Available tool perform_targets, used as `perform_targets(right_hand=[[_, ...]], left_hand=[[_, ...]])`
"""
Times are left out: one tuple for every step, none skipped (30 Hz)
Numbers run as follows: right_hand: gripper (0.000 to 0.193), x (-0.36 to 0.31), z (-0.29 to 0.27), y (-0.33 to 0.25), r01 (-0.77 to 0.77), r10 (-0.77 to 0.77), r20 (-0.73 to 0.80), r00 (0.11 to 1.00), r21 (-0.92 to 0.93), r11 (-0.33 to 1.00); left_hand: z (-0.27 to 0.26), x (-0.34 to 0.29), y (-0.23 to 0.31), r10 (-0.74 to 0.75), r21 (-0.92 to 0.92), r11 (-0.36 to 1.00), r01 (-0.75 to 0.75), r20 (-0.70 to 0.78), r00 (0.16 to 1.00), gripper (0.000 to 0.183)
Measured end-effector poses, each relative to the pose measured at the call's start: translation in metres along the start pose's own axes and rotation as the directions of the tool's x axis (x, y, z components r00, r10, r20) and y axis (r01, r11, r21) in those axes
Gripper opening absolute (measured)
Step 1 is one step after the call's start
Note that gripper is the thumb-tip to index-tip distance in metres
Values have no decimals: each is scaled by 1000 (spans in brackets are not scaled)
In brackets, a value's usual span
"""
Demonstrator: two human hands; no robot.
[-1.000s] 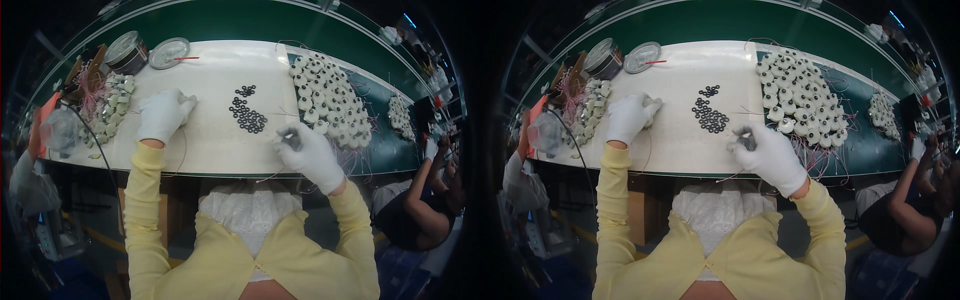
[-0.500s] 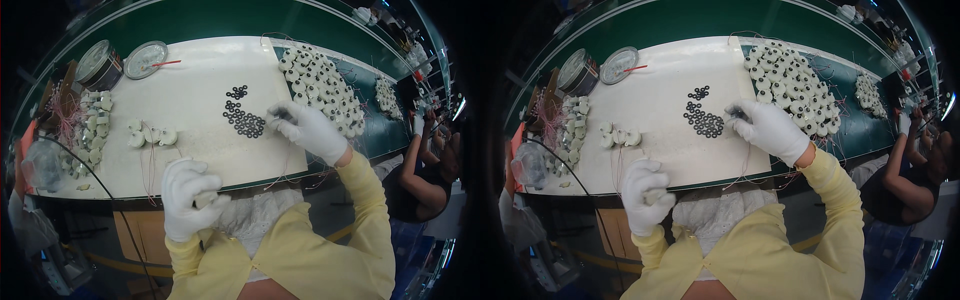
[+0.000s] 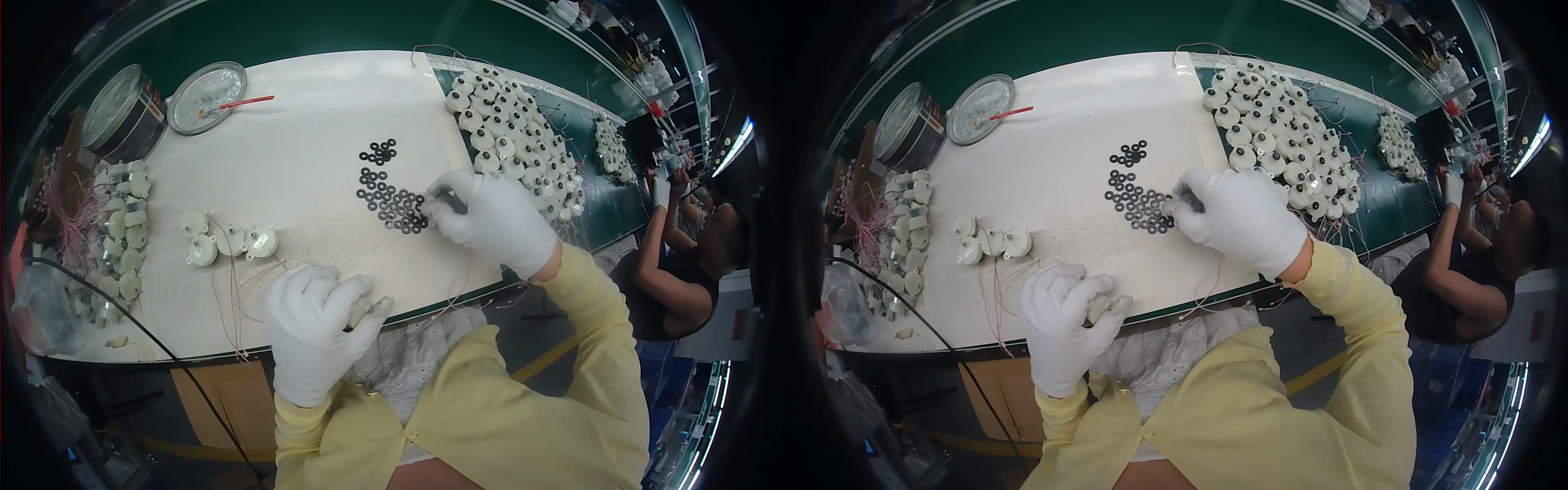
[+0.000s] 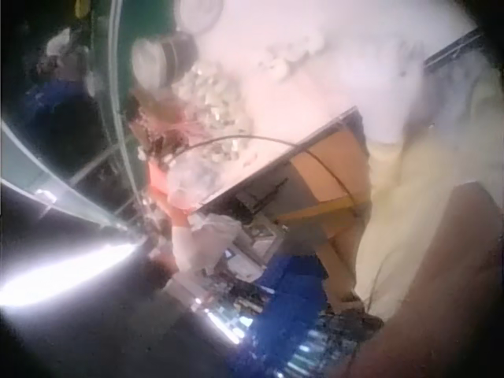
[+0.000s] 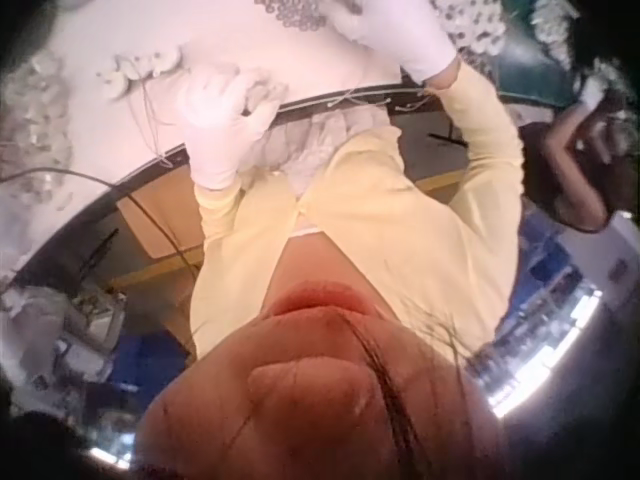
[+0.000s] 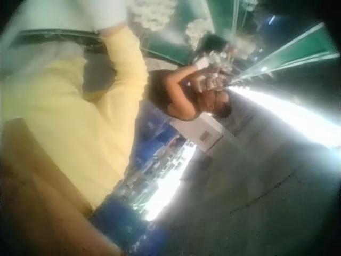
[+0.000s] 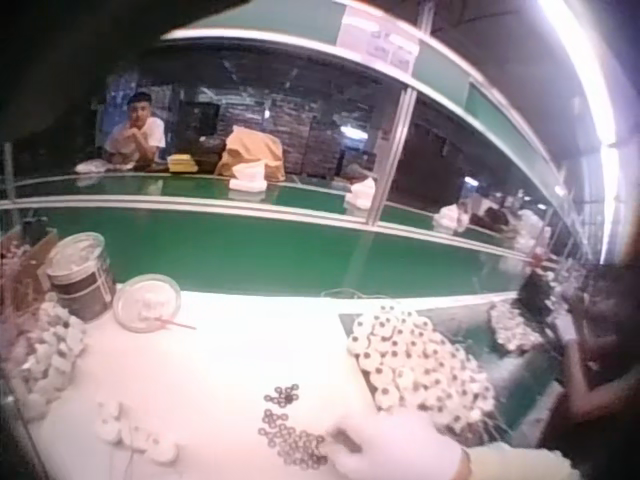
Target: The person assembles small white electronic components by hand at a workstation. They pick up a component, insert a small metal ring into its center, and place the finished unit onto a green tray. The process is repeated continuously throughout the clip.
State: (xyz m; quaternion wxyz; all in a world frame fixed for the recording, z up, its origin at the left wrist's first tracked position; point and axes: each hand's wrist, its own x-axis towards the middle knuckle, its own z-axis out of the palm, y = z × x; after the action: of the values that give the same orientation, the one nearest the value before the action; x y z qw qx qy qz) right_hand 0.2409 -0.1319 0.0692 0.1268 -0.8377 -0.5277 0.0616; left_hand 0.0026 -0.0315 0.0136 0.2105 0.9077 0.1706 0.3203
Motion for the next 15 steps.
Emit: perform_targets(right_hand=[[24, -2, 1, -3, 4, -4, -11, 1000, -18, 1000], [25, -4, 2, -4, 8, -8, -21, 1000, -35, 999], [25, -5, 1, -4, 0, -1, -18, 1000, -44, 999], [25, -5, 1, -5, -5, 4, -16, 1000, -50, 999], [25, -5, -1, -6, -10, 10, -15, 1000, -55, 998], [23, -6, -3, -7, -54, 54, 33, 998, 15, 998], [21, -6, -7, -6, -100, 93, 83, 992, 85, 991], [19, -6, -10, -6, -147, 127, 136, 983, 152, 977], [19, -7, -14, -5, -189, 159, 146, 976, 219, 957], [18, -9, -18, -4, -230, 192, 158, 969, 284, 931], [17, -9, -22, -3, -270, 222, 172, 960, 347, 898], [17, -9, -25, -4, -299, 239, 195, 951, 391, 871], [17, -9, -28, -4, -326, 255, 215, 943, 432, 841], [18, -9, -30, -3, -353, 271, 235, 934, 471, 808], [18, -8, -28, -2, -343, 257, 239, 936, 466, 816]], left_hand=[[0, 0, 0, 0, 1, 1000, 0, 0, 1000, 36], [0, 0, 0, 0, 2, 1000, 0, 0, 1000, 36], [1, 1, 0, 1, 3, 1000, -1, 0, 1000, 36], [1, 2, 0, 16, 14, 1000, -16, -21, 1000, 35], [2, 3, -1, 31, 25, 999, -30, -42, 999, 34], [2, 4, -1, 46, 35, 998, -44, -62, 997, 33], [2, 4, -2, 50, 35, 998, -48, -58, 997, 34], [2, 4, -2, 52, 35, 998, -51, -55, 997, 34], [1, 4, -2, 55, 34, 998, -53, -52, 997, 35], [1, 3, -3, 41, 19, 999, -41, -28, 999, 36], [1, 1, -3, 28, 3, 1000, -28, -4, 1000, 38], [0, -1, -3, 15, -11, 1000, -15, 21, 1000, 40], [0, -1, -3, 16, -9, 1000, -16, 25, 1000, 40], [0, 0, -3, 17, -5, 1000, -17, 29, 999, 40], [0, 0, -3, 18, -2, 1000, -18, 33, 999, 40]])
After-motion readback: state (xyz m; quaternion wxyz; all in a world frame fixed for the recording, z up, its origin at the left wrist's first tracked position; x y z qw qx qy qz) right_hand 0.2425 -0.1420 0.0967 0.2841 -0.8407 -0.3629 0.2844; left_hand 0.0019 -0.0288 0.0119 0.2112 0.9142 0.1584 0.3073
